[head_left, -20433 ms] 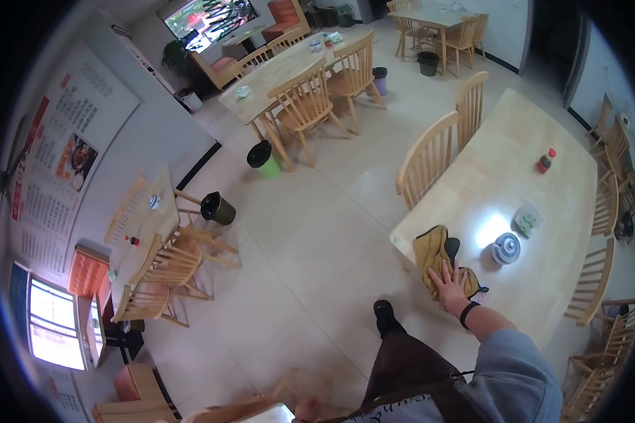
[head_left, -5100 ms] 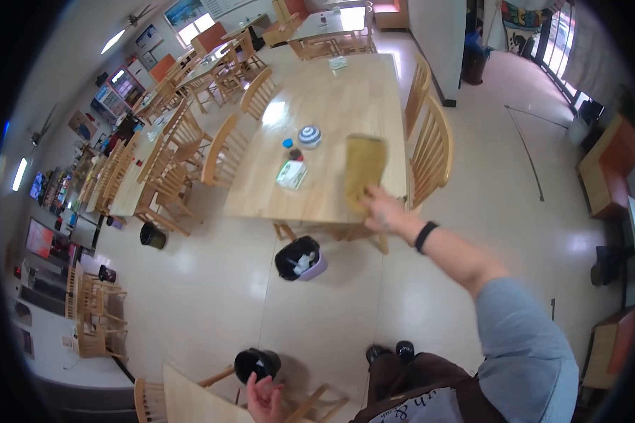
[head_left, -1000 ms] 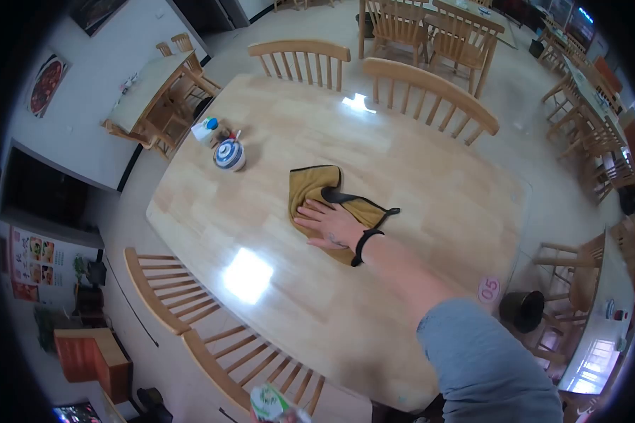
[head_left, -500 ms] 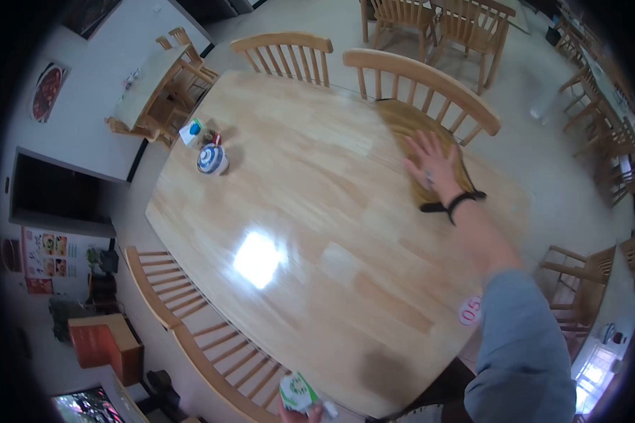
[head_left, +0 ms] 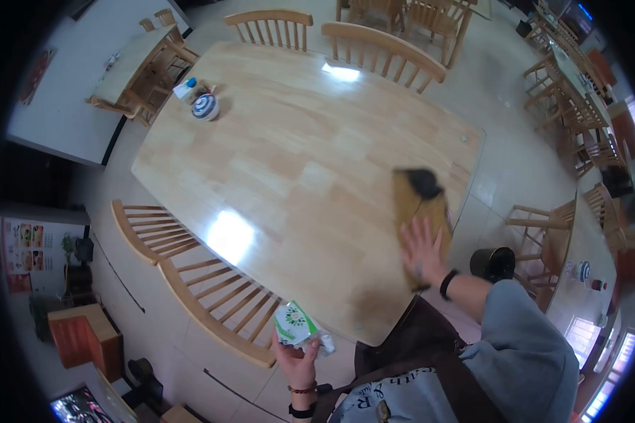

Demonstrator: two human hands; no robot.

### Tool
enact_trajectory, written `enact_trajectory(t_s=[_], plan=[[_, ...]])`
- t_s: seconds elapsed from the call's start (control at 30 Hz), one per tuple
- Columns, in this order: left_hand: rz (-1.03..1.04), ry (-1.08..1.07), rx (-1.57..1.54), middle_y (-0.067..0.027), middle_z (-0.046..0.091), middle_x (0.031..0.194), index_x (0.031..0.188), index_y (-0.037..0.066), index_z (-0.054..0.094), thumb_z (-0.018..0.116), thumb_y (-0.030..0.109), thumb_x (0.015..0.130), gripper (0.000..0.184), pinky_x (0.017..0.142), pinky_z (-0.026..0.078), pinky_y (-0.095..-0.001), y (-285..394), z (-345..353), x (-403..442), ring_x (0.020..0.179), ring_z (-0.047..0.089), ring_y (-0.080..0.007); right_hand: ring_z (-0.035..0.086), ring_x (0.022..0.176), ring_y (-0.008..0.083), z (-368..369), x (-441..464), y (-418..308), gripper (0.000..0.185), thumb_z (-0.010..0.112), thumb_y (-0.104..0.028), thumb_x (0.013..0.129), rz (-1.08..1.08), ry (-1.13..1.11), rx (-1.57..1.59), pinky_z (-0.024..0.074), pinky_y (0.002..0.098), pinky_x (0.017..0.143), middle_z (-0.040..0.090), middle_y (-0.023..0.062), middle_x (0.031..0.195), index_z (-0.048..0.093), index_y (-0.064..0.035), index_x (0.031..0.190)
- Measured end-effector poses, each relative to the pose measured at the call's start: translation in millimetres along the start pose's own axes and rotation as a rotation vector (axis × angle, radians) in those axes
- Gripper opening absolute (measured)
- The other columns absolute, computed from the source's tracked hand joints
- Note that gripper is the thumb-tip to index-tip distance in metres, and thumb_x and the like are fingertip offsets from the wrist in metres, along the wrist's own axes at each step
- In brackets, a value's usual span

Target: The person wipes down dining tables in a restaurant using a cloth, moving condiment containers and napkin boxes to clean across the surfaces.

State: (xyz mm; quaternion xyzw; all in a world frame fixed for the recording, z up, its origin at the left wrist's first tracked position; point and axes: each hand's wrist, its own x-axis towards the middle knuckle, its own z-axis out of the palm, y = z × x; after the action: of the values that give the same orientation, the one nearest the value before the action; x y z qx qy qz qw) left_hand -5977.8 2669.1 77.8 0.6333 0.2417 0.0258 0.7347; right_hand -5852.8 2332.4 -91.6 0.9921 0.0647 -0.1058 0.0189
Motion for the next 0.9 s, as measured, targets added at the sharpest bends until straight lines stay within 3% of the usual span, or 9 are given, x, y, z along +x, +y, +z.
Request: enact_trajectory(t_s=[0.1, 0.17, 0.27, 0.37, 0.5, 0.57, 0.6, 0.67, 0.9], plan=[[0.014, -0.016, 0.002, -0.0114, 0.051, 0.133, 0.145, 0.002, 0.032, 0.080, -0.002, 0.075, 0.084, 0.103, 0.044, -0.0374, -5, -12, -13, 0.121, 0.053, -0.0228, 0.001, 0.152, 0.0337, -6, -74, -53, 0.066, 0.045, -0.046, 0.096, -0.545, -0.405, 0.119, 0.0038, 0.0720, 0.111, 0.007, 0.0049, 0.166, 0.024, -0.0282, 0.156], [0.025, -0.039, 0.016, -0.0115, 0.051, 0.133, 0.145, 0.001, 0.032, 0.080, -0.002, 0.075, 0.085, 0.103, 0.045, -0.0376, -9, -12, -11, 0.121, 0.053, -0.0225, 0.010, 0.152, 0.0281, 19, -95, -62, 0.062, 0.048, -0.045, 0.095, -1.095, -0.275, 0.291, 0.0056, 0.0716, 0.112, 0.014, -0.0002, 0.165, 0.030, -0.0302, 0.153], [0.022, -0.021, -0.024, -0.0085, 0.053, 0.129, 0.142, 0.002, 0.036, 0.080, 0.003, 0.076, 0.079, 0.100, 0.045, -0.0357, 3, 5, -9, 0.119, 0.053, -0.0199, 0.019, 0.150, 0.0226, 18, -40, -66, 0.059, 0.050, -0.044, 0.094, -1.499, -0.223, 0.350, 0.0080, 0.0698, 0.113, 0.023, -0.0045, 0.162, 0.037, -0.0296, 0.150], [-0.044, -0.002, 0.014, -0.0095, 0.052, 0.130, 0.144, 0.001, 0.033, 0.080, 0.003, 0.076, 0.082, 0.100, 0.046, -0.0366, -10, 6, -1, 0.119, 0.053, -0.0212, 0.022, 0.149, 0.0212, -15, 51, -51, 0.057, 0.052, -0.044, 0.094, -1.483, -0.316, 0.271, 0.0084, 0.0668, 0.115, 0.029, -0.0060, 0.160, 0.040, -0.0310, 0.148], [-0.073, 0.088, 0.111, -0.0131, 0.049, 0.134, 0.146, 0.000, 0.029, 0.080, 0.005, 0.077, 0.086, 0.101, 0.047, -0.0392, -27, 28, 19, 0.121, 0.052, -0.0248, 0.016, 0.151, 0.0248, -57, 191, 13, 0.063, 0.054, -0.051, 0.093, -0.961, -0.195, 0.189, 0.0076, 0.0650, 0.117, 0.024, -0.0026, 0.162, 0.035, -0.0327, 0.151], [-0.078, 0.118, 0.169, -0.0171, 0.046, 0.137, 0.148, 0.000, 0.025, 0.081, 0.005, 0.077, 0.090, 0.100, 0.049, -0.0423, -48, 33, 36, 0.123, 0.052, -0.0287, 0.011, 0.151, 0.0260, -75, 259, 40, 0.069, 0.054, -0.057, 0.092, -0.878, -0.189, 0.087, 0.0056, 0.0648, 0.117, 0.019, -0.0004, 0.163, 0.031, -0.0324, 0.153], [-0.012, 0.144, 0.318, -0.0178, 0.049, 0.135, 0.145, -0.001, 0.031, 0.076, 0.005, 0.082, 0.078, 0.099, 0.050, -0.0393, -58, 40, 46, 0.118, 0.057, -0.0273, 0.010, 0.152, 0.0270, -81, 292, 42, 0.070, 0.053, -0.058, 0.092, -0.833, -0.177, 0.072, 0.0058, 0.0652, 0.117, 0.017, 0.0003, 0.164, 0.030, -0.0321, 0.153], [-0.032, 0.167, 0.404, -0.0176, 0.046, 0.136, 0.147, -0.003, 0.026, 0.080, 0.004, 0.076, 0.089, 0.102, 0.046, -0.0403, -76, 48, 69, 0.121, 0.053, -0.0274, 0.007, 0.152, 0.0290, -94, 357, 43, 0.073, 0.051, -0.062, 0.092, -0.736, -0.157, 0.029, 0.0061, 0.0661, 0.116, 0.013, 0.0016, 0.164, 0.028, -0.0315, 0.154], [-0.112, 0.372, 0.448, -0.0179, 0.040, 0.143, 0.149, 0.000, 0.026, 0.077, 0.003, 0.077, 0.089, 0.106, 0.041, -0.0427, -71, 77, 119, 0.129, 0.045, -0.0294, 0.004, 0.151, 0.0340, -122, 543, -107, 0.079, 0.043, -0.071, 0.090, -0.911, -0.046, -0.030, 0.0103, 0.0715, 0.113, 0.009, 0.0046, 0.165, 0.024, -0.0300, 0.155]])
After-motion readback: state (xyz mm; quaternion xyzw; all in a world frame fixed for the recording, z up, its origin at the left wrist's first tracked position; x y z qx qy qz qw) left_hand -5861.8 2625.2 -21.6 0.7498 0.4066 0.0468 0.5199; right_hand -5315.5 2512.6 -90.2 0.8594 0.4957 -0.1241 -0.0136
